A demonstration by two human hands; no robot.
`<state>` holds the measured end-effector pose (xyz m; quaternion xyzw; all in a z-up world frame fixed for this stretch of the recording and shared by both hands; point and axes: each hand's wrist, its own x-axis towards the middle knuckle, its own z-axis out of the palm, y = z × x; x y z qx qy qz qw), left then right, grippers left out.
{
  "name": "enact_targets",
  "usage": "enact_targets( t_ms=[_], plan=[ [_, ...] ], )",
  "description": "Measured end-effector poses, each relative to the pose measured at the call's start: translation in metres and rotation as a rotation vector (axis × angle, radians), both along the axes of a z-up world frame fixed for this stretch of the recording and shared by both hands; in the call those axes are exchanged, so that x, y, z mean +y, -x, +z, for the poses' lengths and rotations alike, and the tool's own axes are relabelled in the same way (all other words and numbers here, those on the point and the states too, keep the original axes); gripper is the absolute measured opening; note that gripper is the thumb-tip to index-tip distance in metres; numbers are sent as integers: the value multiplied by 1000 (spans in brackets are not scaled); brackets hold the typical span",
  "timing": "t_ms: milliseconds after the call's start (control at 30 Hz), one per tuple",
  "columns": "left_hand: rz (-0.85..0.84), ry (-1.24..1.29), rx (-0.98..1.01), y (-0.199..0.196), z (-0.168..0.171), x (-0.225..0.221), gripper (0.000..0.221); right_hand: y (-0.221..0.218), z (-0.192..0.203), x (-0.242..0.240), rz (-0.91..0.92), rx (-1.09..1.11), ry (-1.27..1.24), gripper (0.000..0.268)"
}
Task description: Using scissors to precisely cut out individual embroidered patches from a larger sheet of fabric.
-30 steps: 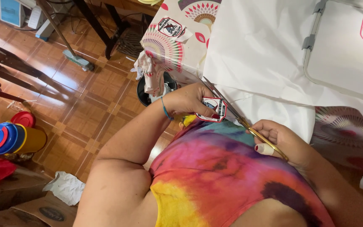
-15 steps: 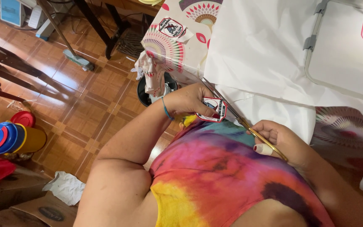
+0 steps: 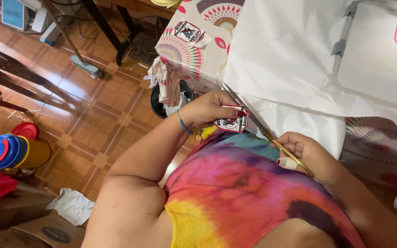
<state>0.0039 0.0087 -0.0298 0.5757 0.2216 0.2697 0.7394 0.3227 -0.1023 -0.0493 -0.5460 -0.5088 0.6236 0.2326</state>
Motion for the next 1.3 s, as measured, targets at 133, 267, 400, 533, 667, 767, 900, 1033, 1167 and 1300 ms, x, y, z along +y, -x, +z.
enact_targets(
  t_ms=[133,267,400,533,667,767,900,1033,1167,1300],
  plan=[
    [-20,-39,23,-4,2,-1,20,2,1,1,82,-37,-79,41],
    [13,-56,46,-10,-3,-4,17,5,3,3,68,-50,-82,38],
    [176,58,-57,-15,-14,-4,8,5,-1,7,123,90,-165,34],
    [179,80,-108,-17,-18,-1,7,7,0,9,115,104,-183,34],
    [218,117,-140,-13,3,-16,9,10,-1,10,103,111,-194,33],
    [252,145,-154,-11,2,-16,10,18,3,10,92,141,-193,34],
    [309,148,-191,-7,2,-13,10,32,6,16,65,262,-198,30],
    [323,109,-236,0,1,-3,11,46,6,28,78,315,-191,31],
    [345,83,-250,13,-9,6,11,58,10,39,109,315,-192,30],
    [379,64,-248,28,-8,8,11,74,14,50,123,286,-218,29]
  ],
)
